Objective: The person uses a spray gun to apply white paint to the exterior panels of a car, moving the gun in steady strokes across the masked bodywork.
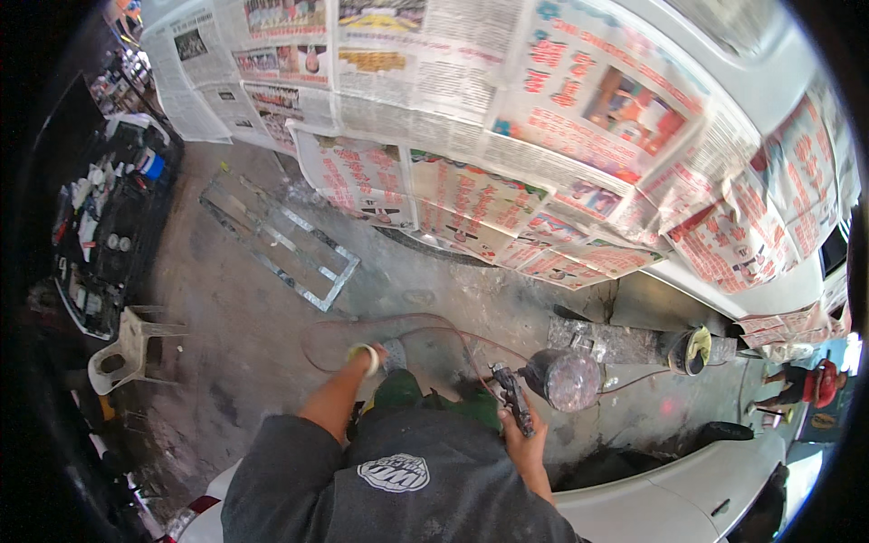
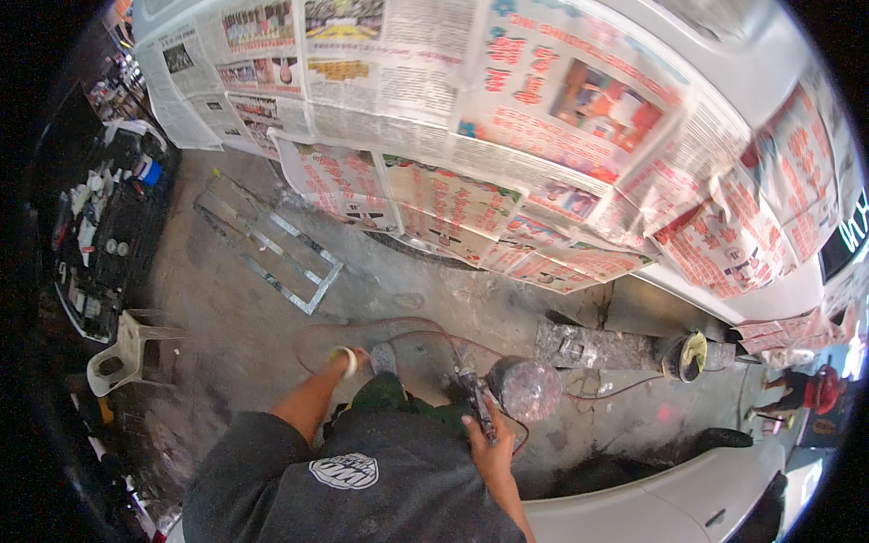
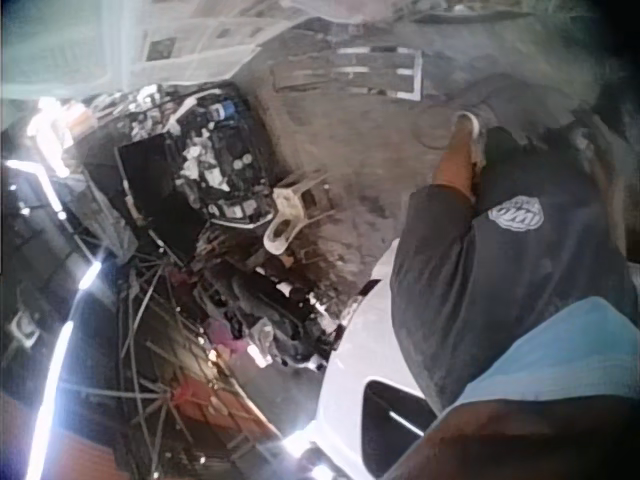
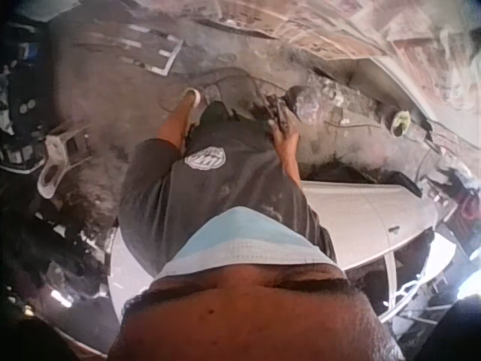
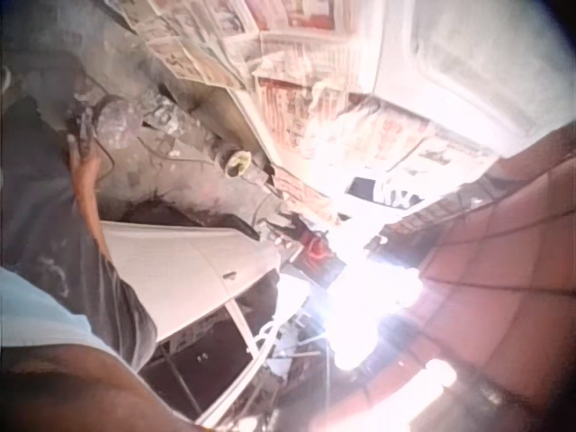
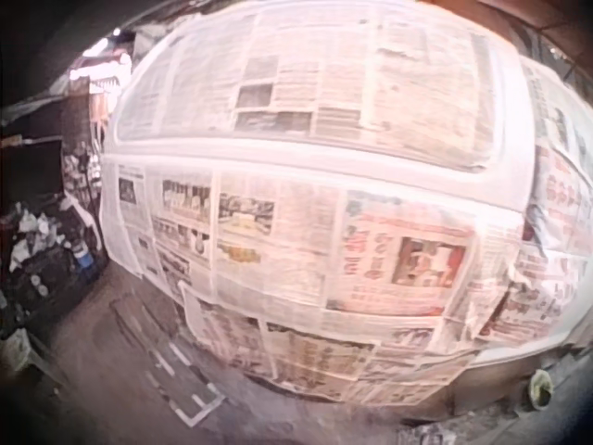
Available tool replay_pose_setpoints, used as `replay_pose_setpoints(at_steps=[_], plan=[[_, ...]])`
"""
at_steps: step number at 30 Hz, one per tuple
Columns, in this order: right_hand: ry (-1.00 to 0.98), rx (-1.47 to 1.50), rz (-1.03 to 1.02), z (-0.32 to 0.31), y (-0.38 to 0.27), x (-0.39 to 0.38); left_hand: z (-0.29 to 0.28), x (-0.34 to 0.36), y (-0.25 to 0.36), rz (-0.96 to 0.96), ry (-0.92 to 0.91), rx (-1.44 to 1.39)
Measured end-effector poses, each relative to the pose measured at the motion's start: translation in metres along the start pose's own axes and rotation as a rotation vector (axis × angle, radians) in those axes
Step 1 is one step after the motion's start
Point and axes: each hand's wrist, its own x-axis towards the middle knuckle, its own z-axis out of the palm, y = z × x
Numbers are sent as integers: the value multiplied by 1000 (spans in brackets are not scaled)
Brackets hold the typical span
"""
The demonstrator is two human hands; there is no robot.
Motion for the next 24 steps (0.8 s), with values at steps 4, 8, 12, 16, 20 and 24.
replay_pose_setpoints(at_steps=[4,8,12,16,20,24], plan=[[115,0,13,39,23,-16,-81,34,-61,-100,295,-187],[210,77,95,70,0,-30,-160,70,-82,-167,274,-268],[252,131,244,84,-30,-35,-159,131,-112,-158,164,-273],[339,87,290,89,5,-55,-138,163,-120,-174,72,-159],[340,170,449,88,27,-86,-149,164,-105,-283,15,-166],[424,84,492,94,71,-116,-170,140,-66,-251,25,-147]])
